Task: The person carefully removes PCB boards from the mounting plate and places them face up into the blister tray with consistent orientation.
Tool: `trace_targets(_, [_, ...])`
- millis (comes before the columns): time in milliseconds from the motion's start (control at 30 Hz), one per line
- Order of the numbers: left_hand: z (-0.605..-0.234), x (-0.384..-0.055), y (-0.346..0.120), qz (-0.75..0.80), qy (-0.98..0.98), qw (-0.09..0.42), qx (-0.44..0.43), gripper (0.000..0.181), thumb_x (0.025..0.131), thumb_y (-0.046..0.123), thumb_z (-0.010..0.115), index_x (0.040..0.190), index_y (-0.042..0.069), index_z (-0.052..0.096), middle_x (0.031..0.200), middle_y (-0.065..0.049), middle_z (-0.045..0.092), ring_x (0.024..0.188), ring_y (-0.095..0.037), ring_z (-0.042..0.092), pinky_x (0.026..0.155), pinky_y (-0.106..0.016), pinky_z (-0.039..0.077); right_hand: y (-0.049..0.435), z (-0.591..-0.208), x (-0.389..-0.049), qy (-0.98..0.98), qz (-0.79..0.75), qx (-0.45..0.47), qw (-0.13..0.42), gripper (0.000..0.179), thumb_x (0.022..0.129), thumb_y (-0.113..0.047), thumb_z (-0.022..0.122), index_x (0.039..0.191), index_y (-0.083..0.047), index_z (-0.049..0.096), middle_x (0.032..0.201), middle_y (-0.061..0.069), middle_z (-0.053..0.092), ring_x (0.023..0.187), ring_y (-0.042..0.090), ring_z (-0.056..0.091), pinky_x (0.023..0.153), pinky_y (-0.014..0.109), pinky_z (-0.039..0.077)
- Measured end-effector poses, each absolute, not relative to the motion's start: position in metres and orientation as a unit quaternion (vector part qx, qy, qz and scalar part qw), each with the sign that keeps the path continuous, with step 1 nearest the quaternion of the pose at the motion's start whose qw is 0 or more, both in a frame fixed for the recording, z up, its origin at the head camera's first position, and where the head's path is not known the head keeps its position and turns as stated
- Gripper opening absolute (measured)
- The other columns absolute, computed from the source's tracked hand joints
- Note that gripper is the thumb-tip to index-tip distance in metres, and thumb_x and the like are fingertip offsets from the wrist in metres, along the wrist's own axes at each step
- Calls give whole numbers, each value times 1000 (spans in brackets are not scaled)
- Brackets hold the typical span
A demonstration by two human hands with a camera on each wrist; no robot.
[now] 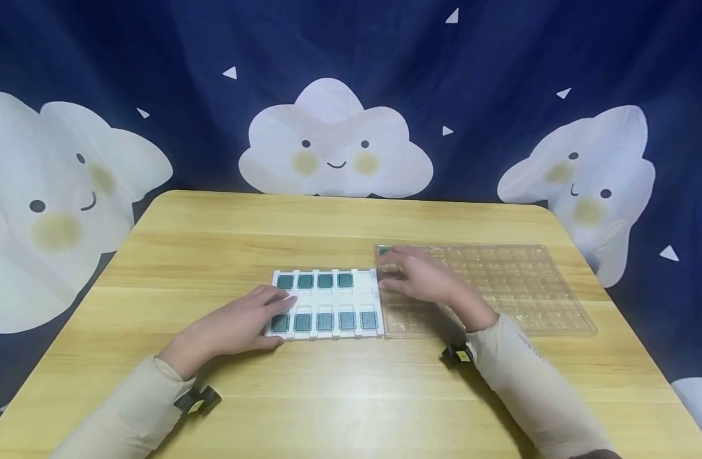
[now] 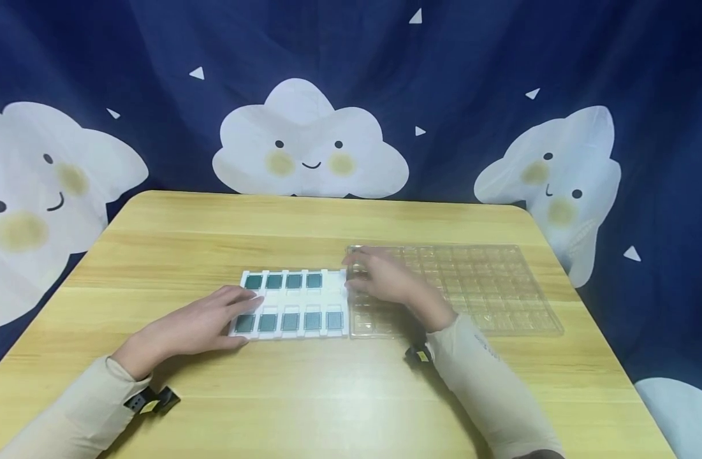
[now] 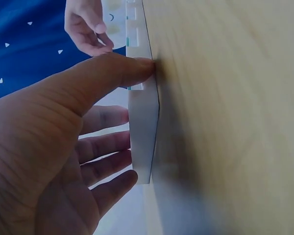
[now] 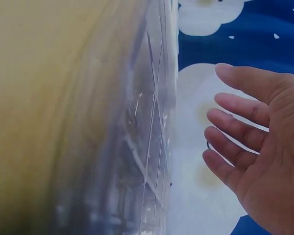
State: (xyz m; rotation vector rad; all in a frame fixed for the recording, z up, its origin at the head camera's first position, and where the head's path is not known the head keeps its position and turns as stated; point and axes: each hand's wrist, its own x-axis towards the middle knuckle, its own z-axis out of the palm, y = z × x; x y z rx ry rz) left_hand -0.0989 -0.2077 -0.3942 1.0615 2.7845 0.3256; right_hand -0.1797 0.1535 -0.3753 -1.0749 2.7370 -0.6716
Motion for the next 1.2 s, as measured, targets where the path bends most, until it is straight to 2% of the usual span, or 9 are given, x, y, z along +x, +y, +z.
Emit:
trace_targets(133, [-394, -99, -208, 107, 926, 72, 354, 72, 87, 39, 73, 143, 2, 48, 140, -17, 47, 130, -33, 43, 109, -47, 37, 153, -374, -168, 902, -234, -357, 71, 44, 89, -26, 73, 127, -7, 63, 127, 6, 61, 123, 26, 51, 107, 45, 40])
trace_targets(333, [-393, -101, -209, 107, 927, 66, 353, 72, 88, 38, 72, 145, 2, 46, 144, -17, 45, 133, -34, 41, 110, -47, 36, 152, -373, -156, 897, -234, -370, 66, 45, 88, -27, 74, 126, -7, 64, 125, 4, 62, 118, 22, 54, 103, 41, 45])
trace_targets(600, [-393, -105, -207, 102, 924, 58, 364, 72, 88, 39, 71, 144, 2, 46, 143, -17, 45, 132, -34, 41, 110, -48, 37, 154, -372, -144, 895, -209, -390, 47, 49, 87, -35, 75, 126, -8, 63, 122, 3, 61, 112, 19, 56, 97, 39, 49])
trace_targets(867, [-392, -109, -204, 101, 922, 53, 371, 73, 89, 41, 70, 146, 3, 45, 144, -17, 44, 133, -34, 40, 110, -48, 36, 151, -374, -134, 892, -168, -419, 40, 54, 87, -40, 73, 130, -11, 60, 122, 1, 61, 112, 18, 56, 99, 39, 47])
trace_targets(1033, [-396, -105, -207, 99, 925, 56, 363, 73, 88, 44, 70, 145, 5, 47, 143, -17, 46, 132, -34, 42, 110, -47, 37, 145, -376, -129, 883, -167, -436, 44, 53, 87, -39, 74, 128, -9, 61, 118, 2, 61, 102, 15, 55, 92, 35, 50])
trace_targets(1200, [-398, -100, -210, 104, 929, 63, 351, 73, 88, 46, 68, 145, 5, 47, 143, -17, 45, 133, -33, 41, 110, -47, 36, 139, -378, -126, 883, -158, -439, 59, 52, 87, -38, 74, 128, -8, 61, 120, 4, 63, 110, 20, 56, 100, 38, 46])
